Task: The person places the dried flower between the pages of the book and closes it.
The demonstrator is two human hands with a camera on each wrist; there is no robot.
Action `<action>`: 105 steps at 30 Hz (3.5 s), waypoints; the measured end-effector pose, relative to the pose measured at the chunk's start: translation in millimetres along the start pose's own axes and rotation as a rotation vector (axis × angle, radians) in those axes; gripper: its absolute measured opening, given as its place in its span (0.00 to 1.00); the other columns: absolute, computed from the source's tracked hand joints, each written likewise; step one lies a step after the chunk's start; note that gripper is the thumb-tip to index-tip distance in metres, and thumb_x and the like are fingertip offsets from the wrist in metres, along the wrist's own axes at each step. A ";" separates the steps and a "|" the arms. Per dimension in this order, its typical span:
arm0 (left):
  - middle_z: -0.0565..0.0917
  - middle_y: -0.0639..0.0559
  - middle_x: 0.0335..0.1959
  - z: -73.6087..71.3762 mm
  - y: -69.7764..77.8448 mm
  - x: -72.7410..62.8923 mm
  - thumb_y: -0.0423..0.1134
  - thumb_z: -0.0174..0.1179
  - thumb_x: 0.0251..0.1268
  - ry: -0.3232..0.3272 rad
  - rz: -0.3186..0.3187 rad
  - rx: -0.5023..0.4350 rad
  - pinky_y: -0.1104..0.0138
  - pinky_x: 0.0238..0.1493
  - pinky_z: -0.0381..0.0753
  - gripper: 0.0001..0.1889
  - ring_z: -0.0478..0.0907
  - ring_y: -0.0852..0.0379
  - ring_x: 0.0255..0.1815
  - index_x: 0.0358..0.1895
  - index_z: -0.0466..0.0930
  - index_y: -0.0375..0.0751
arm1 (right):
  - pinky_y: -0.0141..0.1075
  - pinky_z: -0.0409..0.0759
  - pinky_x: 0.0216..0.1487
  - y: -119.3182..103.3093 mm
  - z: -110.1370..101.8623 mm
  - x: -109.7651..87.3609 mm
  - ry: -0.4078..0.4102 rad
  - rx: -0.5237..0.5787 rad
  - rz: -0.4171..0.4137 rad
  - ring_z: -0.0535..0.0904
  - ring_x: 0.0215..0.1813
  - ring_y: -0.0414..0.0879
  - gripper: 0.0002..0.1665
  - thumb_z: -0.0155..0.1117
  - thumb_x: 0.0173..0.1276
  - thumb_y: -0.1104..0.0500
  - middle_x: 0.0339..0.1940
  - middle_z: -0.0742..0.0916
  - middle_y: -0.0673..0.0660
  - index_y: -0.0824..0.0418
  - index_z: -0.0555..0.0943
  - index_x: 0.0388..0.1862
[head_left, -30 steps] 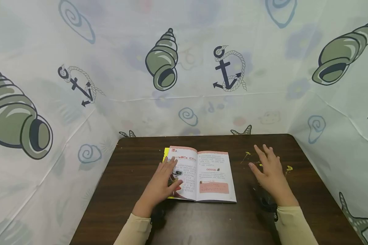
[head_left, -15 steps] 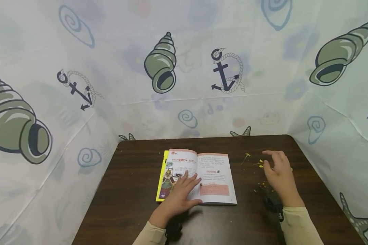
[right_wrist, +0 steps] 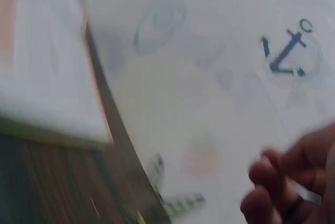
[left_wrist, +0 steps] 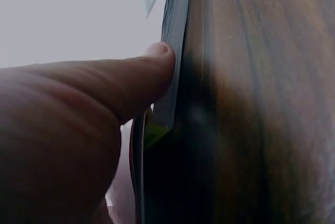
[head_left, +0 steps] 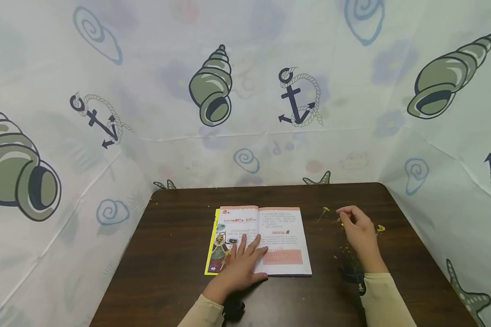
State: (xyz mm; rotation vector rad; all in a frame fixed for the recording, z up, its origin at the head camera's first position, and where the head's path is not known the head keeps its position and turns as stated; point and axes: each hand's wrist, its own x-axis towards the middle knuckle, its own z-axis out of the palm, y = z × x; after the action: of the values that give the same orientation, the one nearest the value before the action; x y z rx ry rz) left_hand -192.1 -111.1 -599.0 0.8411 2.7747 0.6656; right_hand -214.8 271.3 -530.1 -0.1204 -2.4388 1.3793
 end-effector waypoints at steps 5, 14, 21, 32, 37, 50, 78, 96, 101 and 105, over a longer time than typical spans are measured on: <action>0.48 0.45 0.93 -5.1 -1.9 2.3 0.57 0.74 0.70 -0.051 -0.003 -0.060 0.23 0.83 0.38 0.43 0.33 0.26 0.92 0.83 0.66 0.53 | 0.35 0.83 0.33 5.5 29.5 18.3 -0.067 0.126 0.181 0.86 0.36 0.57 0.15 0.58 0.87 0.54 0.41 0.88 0.64 0.64 0.82 0.59; 0.42 0.43 0.94 -3.2 -10.3 2.6 0.49 0.74 0.69 -0.082 -0.030 -0.125 0.29 0.86 0.35 0.49 0.31 0.30 0.93 0.88 0.58 0.51 | 0.38 0.83 0.28 44.8 80.0 29.4 -0.262 -0.038 0.315 0.84 0.25 0.45 0.34 0.56 0.84 0.55 0.29 0.88 0.58 0.66 0.59 0.80; 0.40 0.39 0.93 -2.6 -14.5 -5.8 0.42 0.74 0.68 -0.076 -0.010 -0.245 0.28 0.86 0.31 0.53 0.29 0.29 0.92 0.90 0.51 0.41 | 0.39 0.88 0.26 53.5 77.2 29.3 -0.275 0.059 0.366 0.85 0.21 0.45 0.33 0.56 0.82 0.61 0.28 0.87 0.60 0.67 0.60 0.80; 0.49 0.38 0.92 6.2 -22.6 4.0 0.51 0.80 0.63 0.041 -0.029 -0.153 0.37 0.89 0.48 0.58 0.44 0.37 0.93 0.89 0.53 0.37 | 0.39 0.78 0.27 51.9 73.8 27.9 -0.301 -0.269 0.223 0.83 0.21 0.46 0.29 0.58 0.83 0.52 0.23 0.87 0.55 0.62 0.68 0.76; 0.54 0.41 0.92 7.6 -24.3 9.8 0.53 0.80 0.62 0.119 -0.021 -0.113 0.40 0.89 0.54 0.56 0.48 0.39 0.93 0.88 0.57 0.39 | 0.39 0.84 0.29 52.0 70.7 34.4 -0.320 -0.220 0.251 0.83 0.23 0.46 0.34 0.58 0.84 0.53 0.26 0.86 0.56 0.60 0.64 0.82; 0.61 0.44 0.89 10.3 -34.2 5.9 0.57 0.81 0.61 0.225 -0.069 -0.092 0.38 0.88 0.56 0.53 0.53 0.41 0.92 0.85 0.65 0.42 | 0.40 0.81 0.26 52.6 81.7 27.4 -0.323 -0.129 0.208 0.81 0.21 0.47 0.10 0.65 0.80 0.59 0.20 0.79 0.53 0.58 0.82 0.56; 0.61 0.47 0.90 5.7 -40.1 5.0 0.58 0.79 0.63 0.249 -0.070 -0.073 0.35 0.89 0.47 0.48 0.53 0.44 0.92 0.84 0.69 0.49 | 0.45 0.77 0.39 40.4 90.0 13.2 -0.213 -0.371 0.175 0.81 0.37 0.54 0.11 0.63 0.81 0.54 0.36 0.87 0.59 0.60 0.86 0.45; 0.61 0.45 0.90 12.8 -42.8 6.5 0.58 0.78 0.64 0.265 -0.044 -0.034 0.35 0.88 0.50 0.47 0.55 0.41 0.92 0.84 0.70 0.48 | 0.45 0.69 0.40 31.0 92.6 6.1 -0.328 -0.408 0.191 0.75 0.40 0.57 0.11 0.45 0.87 0.57 0.42 0.78 0.62 0.62 0.74 0.49; 0.58 0.44 0.91 11.0 -39.7 5.1 0.59 0.75 0.67 0.239 -0.045 -0.014 0.35 0.89 0.48 0.40 0.51 0.42 0.93 0.81 0.74 0.60 | 0.43 0.71 0.43 24.2 91.9 4.6 -0.207 -0.139 0.292 0.77 0.44 0.57 0.11 0.49 0.89 0.57 0.44 0.81 0.64 0.64 0.72 0.55; 0.58 0.44 0.90 8.6 -38.7 4.1 0.59 0.75 0.68 0.235 -0.039 0.000 0.34 0.88 0.48 0.36 0.51 0.41 0.93 0.79 0.76 0.65 | 0.37 0.73 0.38 -1.3 107.6 -2.2 -0.118 0.112 0.318 0.76 0.39 0.50 0.09 0.57 0.86 0.58 0.43 0.82 0.61 0.63 0.75 0.55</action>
State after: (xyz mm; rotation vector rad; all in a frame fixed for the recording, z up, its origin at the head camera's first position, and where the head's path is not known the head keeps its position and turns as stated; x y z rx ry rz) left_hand -211.9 -134.4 -624.7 0.7501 2.9894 0.8049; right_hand -248.0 182.1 -580.5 -0.4267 -2.5112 1.6969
